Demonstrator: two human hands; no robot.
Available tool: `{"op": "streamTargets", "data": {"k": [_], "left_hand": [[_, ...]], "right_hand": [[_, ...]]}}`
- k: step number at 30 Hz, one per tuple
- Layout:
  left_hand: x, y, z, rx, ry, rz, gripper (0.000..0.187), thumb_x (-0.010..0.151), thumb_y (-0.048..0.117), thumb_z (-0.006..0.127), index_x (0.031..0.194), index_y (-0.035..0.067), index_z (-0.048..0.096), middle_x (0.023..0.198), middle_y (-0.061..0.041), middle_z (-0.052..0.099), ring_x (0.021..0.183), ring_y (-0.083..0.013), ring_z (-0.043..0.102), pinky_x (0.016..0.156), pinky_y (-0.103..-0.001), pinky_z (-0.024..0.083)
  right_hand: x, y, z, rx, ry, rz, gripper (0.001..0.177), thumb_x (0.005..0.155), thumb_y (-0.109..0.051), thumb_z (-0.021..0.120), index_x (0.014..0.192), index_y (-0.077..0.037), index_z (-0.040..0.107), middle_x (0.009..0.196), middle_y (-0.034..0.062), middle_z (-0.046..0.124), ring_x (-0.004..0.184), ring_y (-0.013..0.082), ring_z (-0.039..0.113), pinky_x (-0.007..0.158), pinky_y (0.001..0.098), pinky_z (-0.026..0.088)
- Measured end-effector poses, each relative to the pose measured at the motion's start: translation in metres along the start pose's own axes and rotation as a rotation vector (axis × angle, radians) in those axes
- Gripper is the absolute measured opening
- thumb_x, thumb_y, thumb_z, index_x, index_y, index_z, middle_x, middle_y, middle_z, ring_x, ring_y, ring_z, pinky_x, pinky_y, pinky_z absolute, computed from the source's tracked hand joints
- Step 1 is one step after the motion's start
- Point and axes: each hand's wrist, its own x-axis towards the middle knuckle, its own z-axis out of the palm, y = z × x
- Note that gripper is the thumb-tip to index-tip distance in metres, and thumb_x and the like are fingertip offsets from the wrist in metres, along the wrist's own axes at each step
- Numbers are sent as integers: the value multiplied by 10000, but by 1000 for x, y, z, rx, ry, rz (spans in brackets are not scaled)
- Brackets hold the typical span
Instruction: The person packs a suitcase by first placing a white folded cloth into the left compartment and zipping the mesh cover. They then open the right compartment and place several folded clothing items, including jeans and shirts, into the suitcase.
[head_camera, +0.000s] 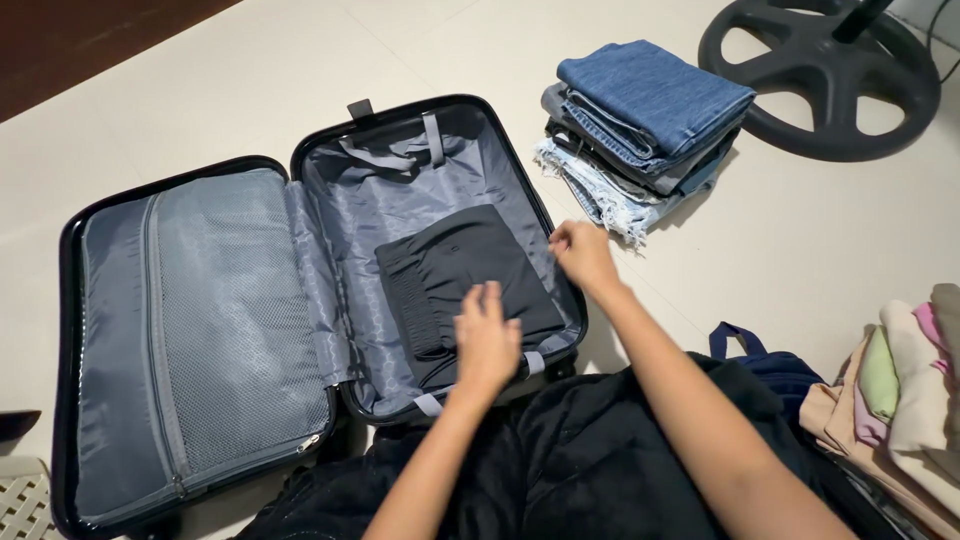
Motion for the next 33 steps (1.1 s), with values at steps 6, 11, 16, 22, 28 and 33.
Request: {"op": "streamTargets", "data": {"k": [6, 11, 16, 22, 28, 33], "left_hand": [[20, 72, 62, -208, -121, 174, 773, 975, 243, 655, 1585, 9, 243, 1588, -349, 196, 1437, -544, 298, 1142, -602, 340], [36, 89, 82, -105, -213, 59, 815, 949, 183, 609, 1602, 38, 144, 1677, -280, 3, 1466, -525, 235, 1112, -622, 326], [30, 86, 82, -143, -174, 44, 758, 954, 126, 574, 1613, 84, 203, 1697, -239, 19, 1410, -486, 368, 1101, -569, 380], [30, 90, 71, -133, -197, 29, 752, 933, 111, 578, 1603, 110, 237, 1690, -230, 38, 1307, -475, 487, 997, -509, 471], [33, 92, 68, -121, -196, 37, 756, 912, 97, 583, 1596, 123, 262, 1689, -231, 47, 1261, -479, 520, 953, -510, 504], [31, 90, 70, -145, -160, 61, 739, 908, 88, 580, 1588, 116, 293, 1686, -237, 66, 1278, -484, 518, 952, -504, 512]], "right_hand": [[47, 28, -53, -70, 266, -137, 95, 872, -77, 712, 940, -19, 745, 893, 174, 732, 836, 306, 722, 789, 418, 559], [66, 56, -87, -247, 322, -39, 266, 935, -86, 695, 1198, -55, 670, 1236, 191, 628, 1157, 352, 625, 999, 444, 503], [94, 72, -118, -522, 252, -118, 967, 771, -223, 856, 1564, -28, 339, 1599, 270, 301, 1463, 474, 334, 1205, 541, 303], [132, 81, -125, -829, 40, -119, 1330, 576, -466, 958, 1626, -135, 213, 1621, 284, 179, 1502, 488, 152, 1171, 635, 108], [159, 94, -138, -620, -72, -84, 1017, 693, -427, 907, 1549, -163, 424, 1499, 245, 484, 1381, 417, 474, 1141, 475, 411], [170, 89, -157, -617, -179, -47, 899, 788, -478, 853, 1518, -128, 462, 1386, 258, 557, 1274, 430, 564, 1059, 486, 480]]}}
